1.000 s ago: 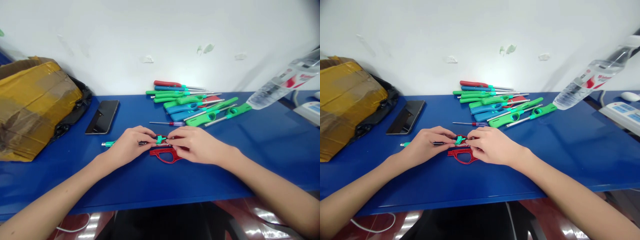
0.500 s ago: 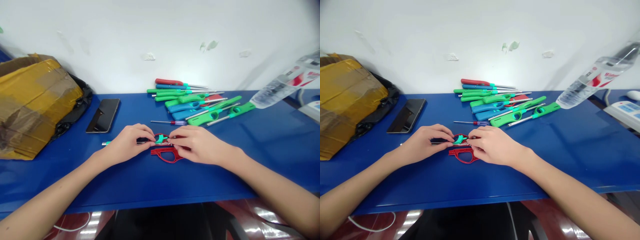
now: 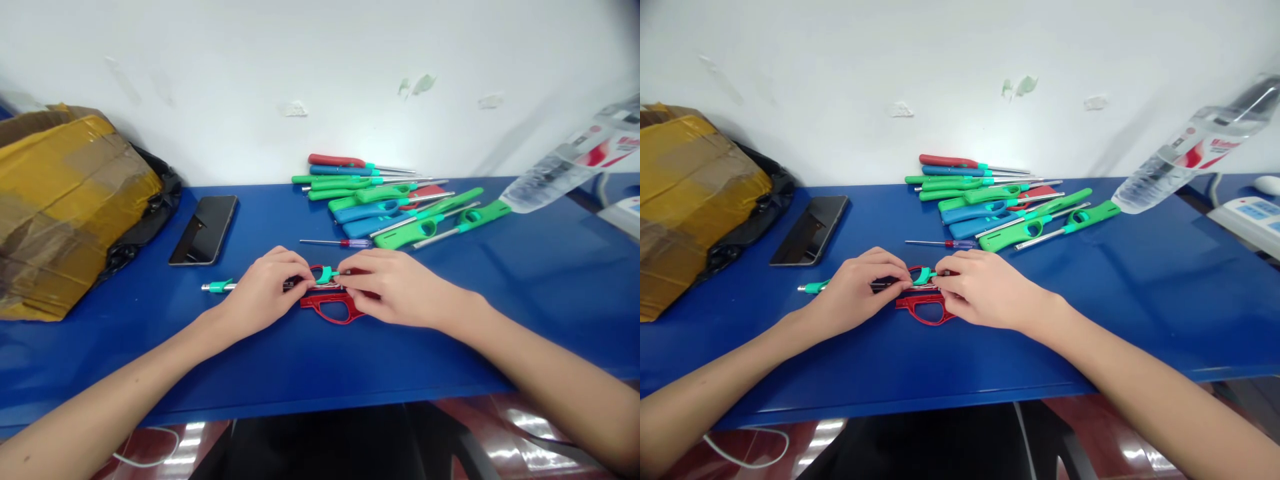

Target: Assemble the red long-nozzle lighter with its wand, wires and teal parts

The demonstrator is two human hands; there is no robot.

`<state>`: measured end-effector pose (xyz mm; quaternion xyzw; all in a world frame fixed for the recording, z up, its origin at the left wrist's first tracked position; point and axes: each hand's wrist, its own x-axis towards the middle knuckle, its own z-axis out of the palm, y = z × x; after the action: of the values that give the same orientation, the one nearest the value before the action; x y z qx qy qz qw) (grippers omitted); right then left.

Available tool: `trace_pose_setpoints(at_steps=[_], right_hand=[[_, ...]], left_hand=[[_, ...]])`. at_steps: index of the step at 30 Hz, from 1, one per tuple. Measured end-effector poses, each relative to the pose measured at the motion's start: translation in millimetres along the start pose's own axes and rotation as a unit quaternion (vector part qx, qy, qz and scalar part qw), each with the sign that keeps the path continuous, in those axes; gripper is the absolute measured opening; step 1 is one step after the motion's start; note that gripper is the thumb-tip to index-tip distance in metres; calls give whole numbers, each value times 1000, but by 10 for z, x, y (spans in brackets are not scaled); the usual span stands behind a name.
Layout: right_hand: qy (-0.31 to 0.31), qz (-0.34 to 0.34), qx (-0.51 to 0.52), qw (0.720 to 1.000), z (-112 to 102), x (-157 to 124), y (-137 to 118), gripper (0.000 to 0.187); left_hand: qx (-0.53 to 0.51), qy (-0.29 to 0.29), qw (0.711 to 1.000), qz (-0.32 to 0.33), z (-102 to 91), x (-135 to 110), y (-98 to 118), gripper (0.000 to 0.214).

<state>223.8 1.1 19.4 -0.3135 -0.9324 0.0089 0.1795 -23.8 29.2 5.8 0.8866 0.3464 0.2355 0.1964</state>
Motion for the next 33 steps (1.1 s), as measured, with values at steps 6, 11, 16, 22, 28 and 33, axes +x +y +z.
trace_pose_setpoints(at_steps=[6, 11, 16, 22, 28, 33], right_hand=[[-1, -2, -5, 1000, -3, -6, -2, 23], [-3, 0, -5, 1000, -8, -10, -5, 23], [-3, 0, -3, 1000, -5, -5, -4, 24], [-3, 0, -4, 1000, -4, -4, -8, 24], [-2, -4, -1, 1000, -8, -2, -5, 24], [-1, -4, 0, 1000, -12, 0, -9, 24]], left_hand=[[-55, 16, 997, -57, -29, 37, 44, 13], [-37, 5, 999, -38, -29, 28, 45, 14], [-36, 6, 999, -33, -27, 13, 20, 14], [9, -6, 1000, 7, -36, -15, 2, 17], [51, 5, 998, 20, -28, -62, 48, 18], [7, 24, 1000, 4, 5, -69, 72, 16]])
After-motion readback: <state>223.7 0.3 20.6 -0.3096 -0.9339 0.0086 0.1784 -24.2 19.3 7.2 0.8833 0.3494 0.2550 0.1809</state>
